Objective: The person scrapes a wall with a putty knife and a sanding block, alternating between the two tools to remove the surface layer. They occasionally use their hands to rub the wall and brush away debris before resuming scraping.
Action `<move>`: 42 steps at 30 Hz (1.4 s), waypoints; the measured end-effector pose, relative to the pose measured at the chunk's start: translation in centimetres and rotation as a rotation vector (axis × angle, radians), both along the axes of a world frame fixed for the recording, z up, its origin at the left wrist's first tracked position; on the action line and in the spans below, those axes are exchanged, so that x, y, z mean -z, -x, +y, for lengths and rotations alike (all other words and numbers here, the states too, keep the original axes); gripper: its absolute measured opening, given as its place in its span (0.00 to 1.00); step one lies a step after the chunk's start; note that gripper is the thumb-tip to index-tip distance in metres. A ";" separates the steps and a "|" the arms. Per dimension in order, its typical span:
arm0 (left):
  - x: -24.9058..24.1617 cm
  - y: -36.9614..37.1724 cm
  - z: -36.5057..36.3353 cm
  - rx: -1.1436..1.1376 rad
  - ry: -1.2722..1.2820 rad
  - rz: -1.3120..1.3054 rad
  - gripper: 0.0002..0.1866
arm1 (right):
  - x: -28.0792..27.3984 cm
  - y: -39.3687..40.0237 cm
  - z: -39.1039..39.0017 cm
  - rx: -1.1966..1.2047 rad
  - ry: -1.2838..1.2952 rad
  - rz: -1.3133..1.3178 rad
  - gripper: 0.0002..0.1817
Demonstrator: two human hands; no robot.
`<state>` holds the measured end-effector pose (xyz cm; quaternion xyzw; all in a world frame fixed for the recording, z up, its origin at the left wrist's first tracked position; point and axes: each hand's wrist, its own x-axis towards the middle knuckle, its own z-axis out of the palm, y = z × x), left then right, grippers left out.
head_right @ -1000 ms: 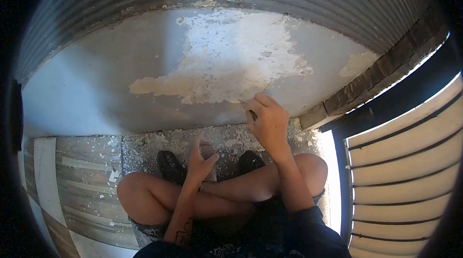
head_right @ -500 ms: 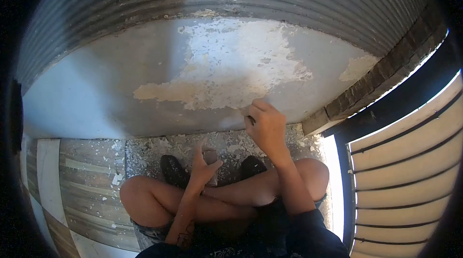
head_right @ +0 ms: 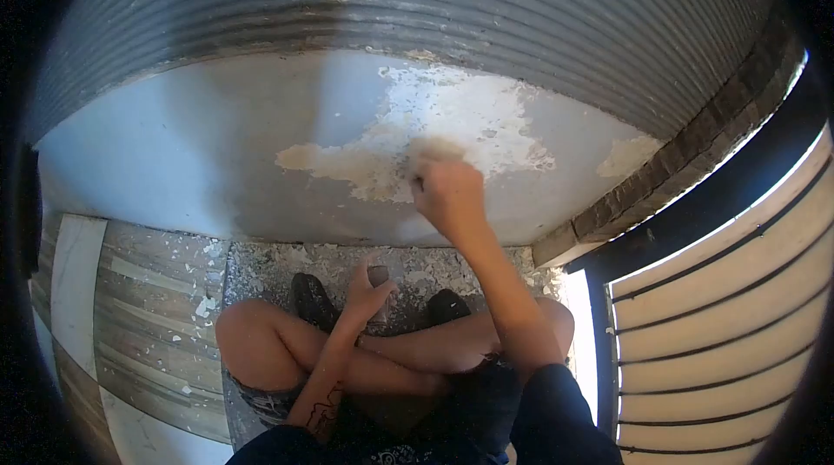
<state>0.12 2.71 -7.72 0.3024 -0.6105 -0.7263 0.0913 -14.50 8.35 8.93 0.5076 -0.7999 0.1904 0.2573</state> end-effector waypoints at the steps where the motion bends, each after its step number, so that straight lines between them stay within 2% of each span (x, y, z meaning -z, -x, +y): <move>1: 0.4 0.0 -0.1 -0.004 0.004 0.011 0.34 | -0.1 -0.4 0.0 -0.004 0.004 0.011 0.03; 4: 1.5 -0.2 0.3 -0.045 0.022 0.101 0.33 | -1.9 -2.0 0.7 0.005 0.147 -0.058 0.03; 7: 0.9 -0.3 0.0 -0.036 0.030 0.088 0.32 | -0.8 -1.3 -0.1 -0.012 0.096 -0.016 0.04; 8: 0.5 -0.3 0.0 -0.024 0.041 0.076 0.32 | -0.1 -1.2 -0.5 0.014 -0.005 -0.002 0.04; 10: 1.4 0.1 -0.2 -0.025 0.050 0.075 0.32 | -1.0 -1.9 -0.3 -0.001 0.053 -0.010 0.04; 12: 4.9 0.9 0.5 -0.235 0.720 0.372 0.32 | -2.7 -3.1 0.1 0.043 0.123 -0.058 0.03; 13: 3.0 0.4 0.2 -0.244 0.714 0.372 0.32 | -2.0 -2.8 -0.4 0.037 0.116 -0.055 0.03; 15: -0.5 -0.7 -0.4 -0.010 -0.024 0.082 0.32 | -0.2 -2.2 -1.5 -0.002 0.021 -0.005 0.04; 17: 1.8 -0.1 -0.1 -0.032 0.062 0.130 0.32 | 0.0 -2.6 -1.8 0.023 -0.052 0.088 0.04; 19: 3.4 0.6 -0.1 -0.064 0.129 0.168 0.32 | -1.4 -3.3 -1.2 -0.013 0.086 -0.076 0.02; 21: 3.9 0.7 0.0 -0.157 0.484 0.284 0.31 | -2.0 -3.5 -1.2 0.019 0.158 -0.149 0.02; 22: 3.8 0.6 0.0 -0.150 0.482 0.284 0.31 | -1.5 -3.0 -1.6 -0.001 0.158 -0.108 0.02; 23: 3.6 0.6 0.0 -0.097 0.389 0.238 0.31 | -1.3 -2.9 -1.8 -0.019 0.161 -0.065 0.03; 24: 3.2 0.6 -0.2 -0.046 0.299 0.195 0.31 | -1.7 -3.2 -2.0 0.048 0.053 0.021 0.04; 25: 2.9 0.6 -0.4 -0.048 0.305 0.203 0.31 | -2.5 -3.4 -1.8 0.046 0.059 0.029 0.04; 27: 2.4 0.3 -0.1 -0.025 0.115 0.185 0.33 | -4.4 -4.0 -0.6 0.011 0.192 -0.095 0.03; 28: 2.2 0.4 -0.2 -0.030 0.113 0.191 0.33 | -5.6 -4.5 -0.3 -0.009 0.296 -0.156 0.03; 31: 2.1 0.4 0.0 -0.032 0.168 0.157 0.33 | -5.5 -3.7 -1.5 -0.061 0.332 -0.110 0.02; 32: 2.2 0.3 0.1 -0.031 0.188 0.168 0.33 | -5.8 -3.8 -1.4 0.090 0.188 -0.047 0.03; 34: 1.0 0.0 0.0 -0.035 0.210 0.185 0.33 | -6.4 -3.6 -1.2 0.062 0.197 -0.044 0.03; 36: -0.4 -0.6 -0.3 0.030 0.120 0.115 0.32 | -7.0 -3.6 -1.0 0.026 0.203 -0.040 0.04; 37: -0.5 -0.5 -0.3 0.025 0.121 0.118 0.32 | -7.5 -3.6 -0.9 0.046 0.306 -0.174 0.05; 38: -0.6 -0.4 -0.3 -0.003 0.011 0.172 0.32 | -7.7 -3.6 -0.9 0.066 0.409 -0.309 0.06; 39: -0.8 -0.4 -0.2 -0.027 -0.099 0.221 0.32 | -7.3 -2.7 -1.1 0.065 0.410 -0.309 0.06; 42: -1.6 -0.8 -0.5 -0.039 -0.175 0.250 0.32 | -6.3 -0.7 -1.4 0.014 0.374 -0.401 0.07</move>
